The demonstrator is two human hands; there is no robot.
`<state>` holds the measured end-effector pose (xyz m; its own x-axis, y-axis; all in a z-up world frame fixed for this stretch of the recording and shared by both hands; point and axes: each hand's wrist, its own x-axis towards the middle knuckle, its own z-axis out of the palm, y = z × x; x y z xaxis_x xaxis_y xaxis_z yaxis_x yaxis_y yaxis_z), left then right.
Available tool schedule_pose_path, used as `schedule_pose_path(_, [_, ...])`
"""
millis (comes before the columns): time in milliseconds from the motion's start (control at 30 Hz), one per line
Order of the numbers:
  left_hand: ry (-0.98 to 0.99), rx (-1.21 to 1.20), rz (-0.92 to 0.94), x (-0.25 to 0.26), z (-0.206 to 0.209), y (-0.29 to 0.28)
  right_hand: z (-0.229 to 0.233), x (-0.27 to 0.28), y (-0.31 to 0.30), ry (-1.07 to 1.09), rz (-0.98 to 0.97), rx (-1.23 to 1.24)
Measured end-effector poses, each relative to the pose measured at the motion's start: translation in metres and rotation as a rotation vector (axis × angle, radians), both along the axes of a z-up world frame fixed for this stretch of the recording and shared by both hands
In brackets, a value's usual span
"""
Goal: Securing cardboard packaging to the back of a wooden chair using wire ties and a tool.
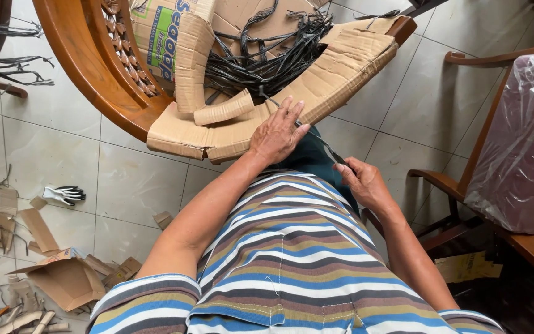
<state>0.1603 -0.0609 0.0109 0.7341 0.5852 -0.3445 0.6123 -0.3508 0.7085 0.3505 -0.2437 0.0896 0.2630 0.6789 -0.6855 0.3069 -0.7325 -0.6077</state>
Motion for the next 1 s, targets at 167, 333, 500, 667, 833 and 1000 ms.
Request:
schedule_pose_path(167, [0.054, -0.102, 0.046, 0.002, -0.013, 0.000, 0.011, -0.010, 0.014, 0.023, 0.014, 0.022])
schedule_pose_path(333, [0.033, -0.101, 0.058, 0.002, -0.012, 0.002, 0.006, -0.020, 0.036, 0.067, 0.024, 0.089])
schedule_pose_path(500, [-0.004, -0.102, 0.083, 0.001, -0.033, -0.002, 0.006, -0.035, 0.063, 0.028, 0.042, 0.172])
schedule_pose_path(667, [-0.050, -0.119, 0.137, -0.011, -0.035, -0.002, -0.006, -0.039, 0.063, 0.044, 0.019, 0.200])
schedule_pose_path(833, [-0.103, -0.067, 0.145, -0.034, -0.033, -0.001, -0.015, -0.040, 0.054, 0.052, 0.019, 0.179])
schedule_pose_path(1000, [-0.072, -0.033, 0.124, -0.067, -0.018, 0.005, -0.017, -0.047, 0.051, 0.074, 0.002, 0.187])
